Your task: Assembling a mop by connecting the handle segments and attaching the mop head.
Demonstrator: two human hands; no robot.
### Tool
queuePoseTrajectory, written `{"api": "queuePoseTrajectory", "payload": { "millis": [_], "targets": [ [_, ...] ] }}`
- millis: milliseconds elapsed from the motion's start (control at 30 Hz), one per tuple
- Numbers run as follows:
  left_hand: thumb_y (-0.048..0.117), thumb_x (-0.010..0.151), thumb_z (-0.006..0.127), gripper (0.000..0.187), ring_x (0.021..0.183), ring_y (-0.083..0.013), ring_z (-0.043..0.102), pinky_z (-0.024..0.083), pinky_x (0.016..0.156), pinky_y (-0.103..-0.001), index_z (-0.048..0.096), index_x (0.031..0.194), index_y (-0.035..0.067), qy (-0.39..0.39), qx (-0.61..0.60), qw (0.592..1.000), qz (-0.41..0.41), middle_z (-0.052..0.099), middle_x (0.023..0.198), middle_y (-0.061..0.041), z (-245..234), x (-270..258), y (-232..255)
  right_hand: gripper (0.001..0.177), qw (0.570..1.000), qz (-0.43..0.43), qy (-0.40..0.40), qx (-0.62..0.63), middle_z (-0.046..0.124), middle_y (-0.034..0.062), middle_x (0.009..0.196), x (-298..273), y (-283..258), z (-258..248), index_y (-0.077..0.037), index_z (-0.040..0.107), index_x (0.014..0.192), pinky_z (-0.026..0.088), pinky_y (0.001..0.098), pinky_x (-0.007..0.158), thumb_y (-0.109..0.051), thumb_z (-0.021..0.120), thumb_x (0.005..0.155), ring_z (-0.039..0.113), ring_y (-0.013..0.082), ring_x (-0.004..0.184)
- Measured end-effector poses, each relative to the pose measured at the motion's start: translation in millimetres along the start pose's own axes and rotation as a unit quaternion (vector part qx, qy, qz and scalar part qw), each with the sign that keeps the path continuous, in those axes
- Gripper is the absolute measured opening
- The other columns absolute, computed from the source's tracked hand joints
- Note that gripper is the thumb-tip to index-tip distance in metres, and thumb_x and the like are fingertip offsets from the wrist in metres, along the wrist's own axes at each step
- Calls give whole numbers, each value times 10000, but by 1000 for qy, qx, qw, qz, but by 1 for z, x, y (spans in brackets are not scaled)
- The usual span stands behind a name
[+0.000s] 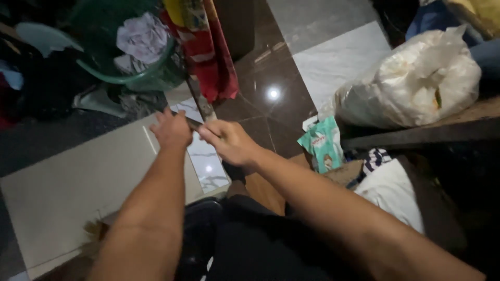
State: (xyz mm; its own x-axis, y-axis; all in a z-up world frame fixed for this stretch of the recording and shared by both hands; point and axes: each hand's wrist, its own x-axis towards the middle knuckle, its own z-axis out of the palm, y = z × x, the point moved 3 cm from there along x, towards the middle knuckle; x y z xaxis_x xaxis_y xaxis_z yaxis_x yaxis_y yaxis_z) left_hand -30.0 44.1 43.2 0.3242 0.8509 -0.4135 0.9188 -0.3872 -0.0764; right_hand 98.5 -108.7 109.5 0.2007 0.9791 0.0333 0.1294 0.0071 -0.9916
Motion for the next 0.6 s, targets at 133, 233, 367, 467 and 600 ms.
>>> {"api": "queuePoseTrajectory", "payload": {
  "millis": [133,233,367,467,600],
  "targets": [
    [276,956,525,439,1466,-404,318,285,1091,-711,600,1372,157,77,-20,996,44,433,1549,-162,84,23,8,333,1000,4,-3,-9,691,101,967,-36,16,-18,1,716,1015,535,309,817,-291,572,1084,659,186,878],
    [328,1082,470,328,1321,-364,433,361,1075,-641,622,1276,112,126,-24,979,159,533,1364,-145,238,56,69,271,998,48,27,13,697,109,1094,-120,37,-82,1,724,1088,541,316,865,-210,558,1048,661,189,966],
    [242,703,724,267,1253,-274,475,313,1008,-623,793,954,179,43,31,916,397,643,1227,-56,54,-140,219,321,977,176,91,75,765,143,1156,-266,84,-207,26,736,1154,523,384,1022,-179,533,1013,694,229,1108],
    [224,838,687,165,1246,-287,539,318,1063,-616,796,938,152,148,-107,857,482,689,1153,-78,87,-174,294,378,971,200,119,-51,792,154,1090,-311,15,-282,47,791,936,533,399,1018,-238,559,1023,725,245,1092],
    [221,874,682,143,1249,-284,561,307,1103,-607,793,934,155,145,-140,844,497,700,1126,-77,63,-184,294,429,975,190,117,10,747,185,1021,-319,-2,-292,49,743,948,507,414,1013,-294,520,1077,680,252,1186]
  ]
}}
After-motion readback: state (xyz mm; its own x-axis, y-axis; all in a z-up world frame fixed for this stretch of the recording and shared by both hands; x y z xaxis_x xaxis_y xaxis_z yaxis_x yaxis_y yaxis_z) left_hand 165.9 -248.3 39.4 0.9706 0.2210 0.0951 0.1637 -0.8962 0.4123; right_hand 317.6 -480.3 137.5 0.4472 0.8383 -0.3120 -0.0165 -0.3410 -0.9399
